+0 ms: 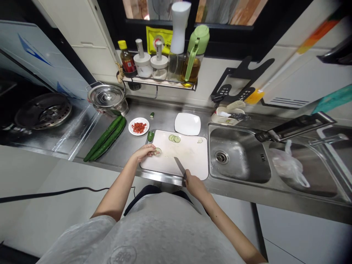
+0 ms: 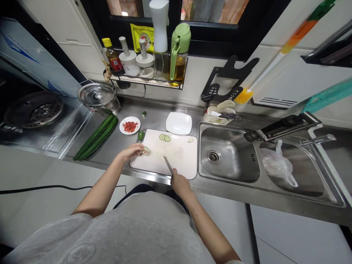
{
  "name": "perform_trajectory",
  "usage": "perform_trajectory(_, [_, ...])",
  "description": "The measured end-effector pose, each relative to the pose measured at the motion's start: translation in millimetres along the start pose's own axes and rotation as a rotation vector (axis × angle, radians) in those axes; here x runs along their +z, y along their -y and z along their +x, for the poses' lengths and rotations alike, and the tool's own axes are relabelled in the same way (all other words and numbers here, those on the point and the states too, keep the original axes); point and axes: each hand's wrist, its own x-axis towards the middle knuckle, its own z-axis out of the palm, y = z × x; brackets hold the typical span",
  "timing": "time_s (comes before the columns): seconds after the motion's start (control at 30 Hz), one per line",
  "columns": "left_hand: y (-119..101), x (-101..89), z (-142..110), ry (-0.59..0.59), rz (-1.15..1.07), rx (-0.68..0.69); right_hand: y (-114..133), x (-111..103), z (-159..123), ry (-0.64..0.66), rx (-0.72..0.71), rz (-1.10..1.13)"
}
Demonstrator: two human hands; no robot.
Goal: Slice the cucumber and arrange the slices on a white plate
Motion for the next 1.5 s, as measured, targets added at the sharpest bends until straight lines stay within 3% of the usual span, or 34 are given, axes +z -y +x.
perform_trajectory(0.37, [-12.8, 3.6, -3.6, -0.061, 0.197, 0.016, -0.6, 1.2, 0.6, -0.020, -0.001, -0.004])
perform_trajectory(0.67, [-3.9, -3.2, 6.6, -0.113, 0.249, 0.041, -3.4, 5.2, 5.3, -0.034, -0.020, -0.035])
perform_trajectory(0.83, [-1.7, 9.6, 14.2, -0.109, 0.277, 0.027, -4.2, 2.8, 3.9, -0.019, -0.025, 0.005])
perform_trajectory(1.0, [-6.2, 41.7, 36.6, -0.090, 0.306, 0.111, -12.2, 2.2, 1.2, -0.064, -0.009, 0.087])
perform_trajectory(1.17, [-11.0, 92.1, 76.7, -0.059, 0.378, 0.174, -29.8, 5.3, 0.7, -0.128, 0.073, 0.151])
perform_trajectory(1.37, [-23.3, 162.4, 125.5, -0.025, 0.689, 0.197, -44.7, 4.0, -0.9, -0.152, 0.121, 0.192])
perform_trajectory(1.5, [-32.4, 198.6, 150.4, 0.027, 0.877, 0.272, -48.0, 1.7, -1.2, -0.133, 0.140, 0.207])
